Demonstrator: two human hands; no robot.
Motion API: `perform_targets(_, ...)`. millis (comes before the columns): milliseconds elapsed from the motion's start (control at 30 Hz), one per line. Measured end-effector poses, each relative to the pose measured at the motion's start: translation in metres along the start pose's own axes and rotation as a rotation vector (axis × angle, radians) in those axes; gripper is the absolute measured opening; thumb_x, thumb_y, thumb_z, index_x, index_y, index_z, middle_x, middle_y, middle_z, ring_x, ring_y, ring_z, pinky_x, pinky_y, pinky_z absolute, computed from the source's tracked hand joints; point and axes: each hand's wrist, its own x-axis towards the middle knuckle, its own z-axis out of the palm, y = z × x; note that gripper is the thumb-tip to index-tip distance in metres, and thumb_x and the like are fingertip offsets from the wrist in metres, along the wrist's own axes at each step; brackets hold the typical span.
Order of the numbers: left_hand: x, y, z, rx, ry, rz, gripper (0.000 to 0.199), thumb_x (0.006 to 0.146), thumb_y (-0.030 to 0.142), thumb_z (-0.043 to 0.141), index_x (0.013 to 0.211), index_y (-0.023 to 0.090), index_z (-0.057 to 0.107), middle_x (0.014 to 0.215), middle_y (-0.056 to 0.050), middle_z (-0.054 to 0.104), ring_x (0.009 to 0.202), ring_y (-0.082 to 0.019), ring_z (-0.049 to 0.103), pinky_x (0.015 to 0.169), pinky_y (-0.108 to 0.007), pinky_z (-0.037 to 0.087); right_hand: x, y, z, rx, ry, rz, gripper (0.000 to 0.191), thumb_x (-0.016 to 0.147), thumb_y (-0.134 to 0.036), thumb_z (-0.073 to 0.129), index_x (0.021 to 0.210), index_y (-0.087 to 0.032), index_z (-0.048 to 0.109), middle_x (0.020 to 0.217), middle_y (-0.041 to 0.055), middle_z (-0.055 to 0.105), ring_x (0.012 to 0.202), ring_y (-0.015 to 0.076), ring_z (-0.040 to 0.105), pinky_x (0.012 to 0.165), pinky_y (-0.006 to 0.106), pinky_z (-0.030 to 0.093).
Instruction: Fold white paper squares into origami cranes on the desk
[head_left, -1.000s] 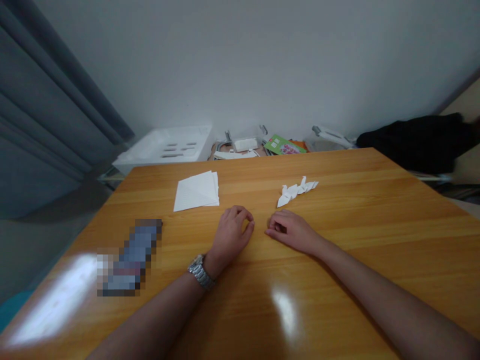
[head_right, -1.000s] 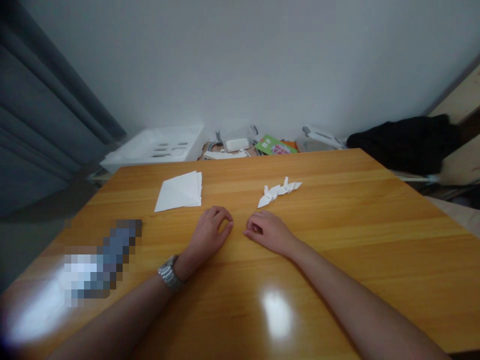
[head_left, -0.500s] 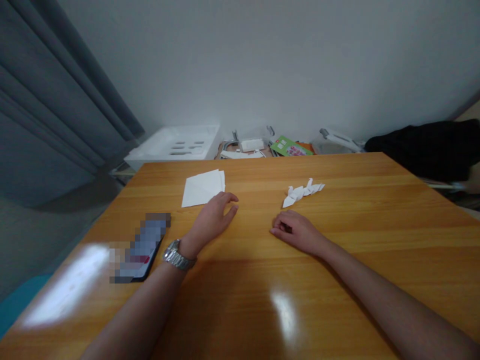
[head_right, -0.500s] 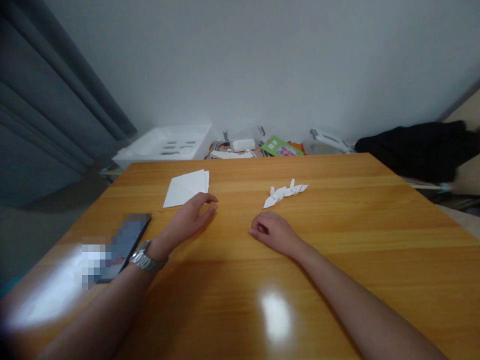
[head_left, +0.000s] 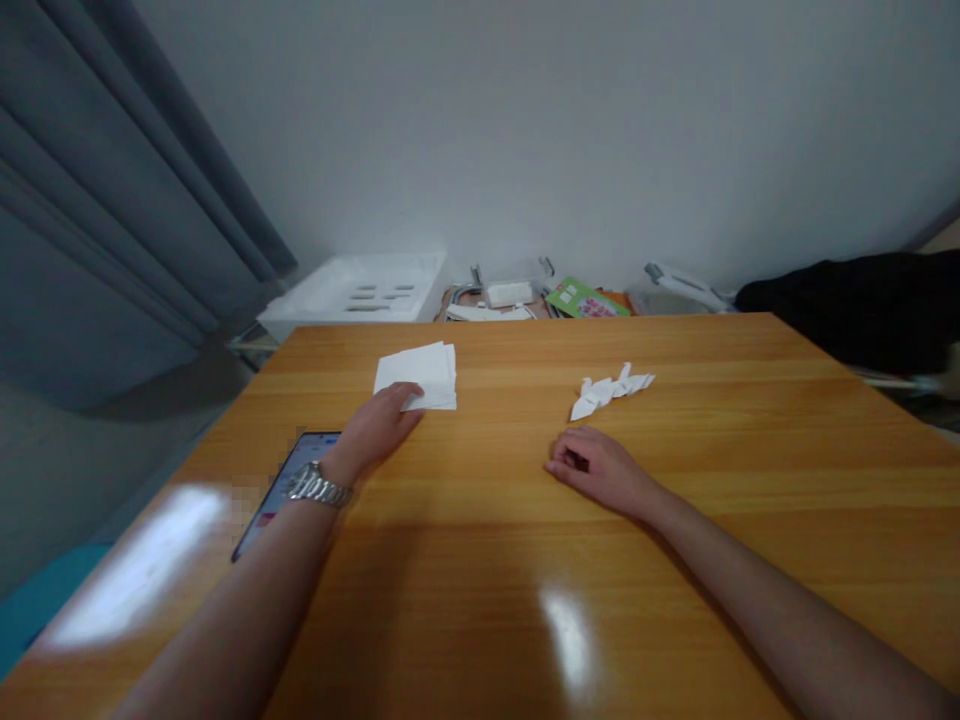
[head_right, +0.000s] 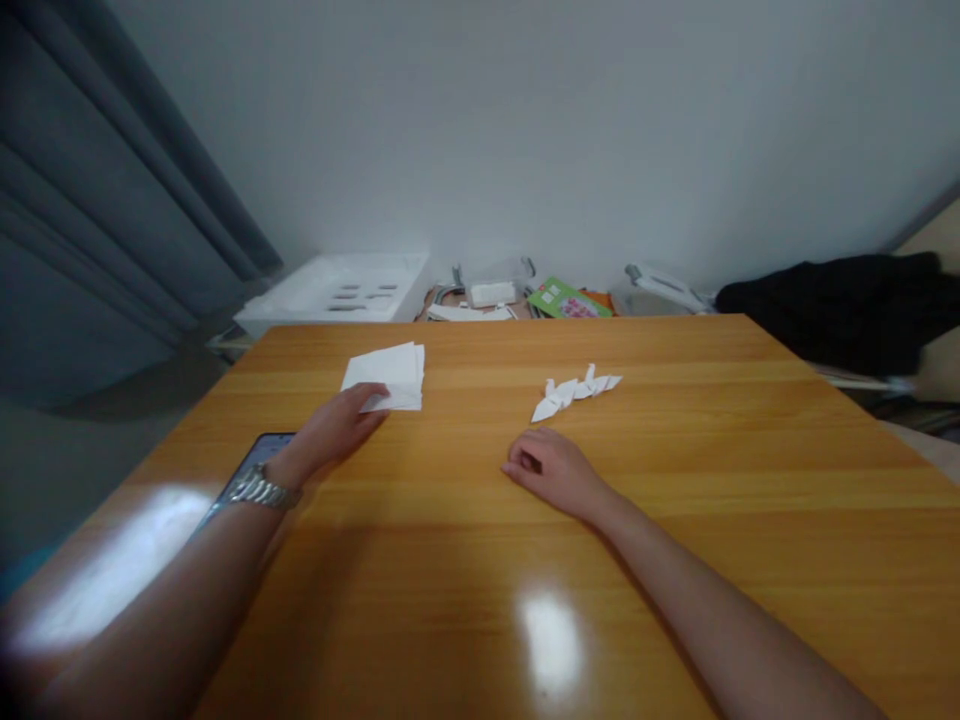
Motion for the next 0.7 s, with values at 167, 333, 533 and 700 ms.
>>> perform_targets(167,0.003,-0.0059,-0.0005,-0.002,-0.017,-0.066,0.034,0.095,0.036,0.051,0.123,0.019,0.06,0.126,-0.011,0.067,0.113,-0.029,0.064,0.1,-0.043,0.049,-0.0005,0.0025,0.0012,0.008,0.001,-0.008,0.02,0.096,-0.034,0.064,0.081,-0.021,0.061,0.076,0.0014,0.06,0.074,0.0179,0.054,0.067,0.03,0.038)
perform_targets(333,0.0043,-0.0063,-0.0045,0.004,-0.036,-0.106,0.034,0.098,0.041,0.048,0.12,0.021,0.063,0.119,-0.009,0.071,0.104,-0.028,0.068,0.091,-0.038,0.051,-0.0009,0.0032,0.0015,0.015,0.01,-0.014,0.019,0.096,-0.033,0.064,0.081,-0.021,0.061,0.077,0.001,0.06,0.075,0.0176,0.054,0.067,0.029,0.038)
perform_targets(533,0.0017,-0.0025,-0.0069,0.088,0.029,-0.054,0.035,0.102,0.042,0.042,0.12,0.023,0.066,0.124,-0.008,0.07,0.103,-0.027,0.069,0.084,-0.034,0.05,-0.0008,0.0011,0.0011,0.017,0.009,-0.003,0.02,0.096,-0.034,0.063,0.081,-0.021,0.06,0.077,0.0015,0.061,0.074,0.018,0.055,0.067,0.029,0.038)
perform_targets(700,0.0039,-0.0019,-0.0084,0.137,0.027,-0.107,0.035,0.101,0.042,0.043,0.11,0.021,0.069,0.106,-0.01,0.075,0.09,-0.026,0.07,0.076,-0.032,0.048,-0.0005,0.0007,0.0013,0.026,0.001,0.007,0.021,0.096,-0.034,0.064,0.08,-0.021,0.061,0.076,0.0017,0.061,0.074,0.0183,0.055,0.067,0.03,0.039)
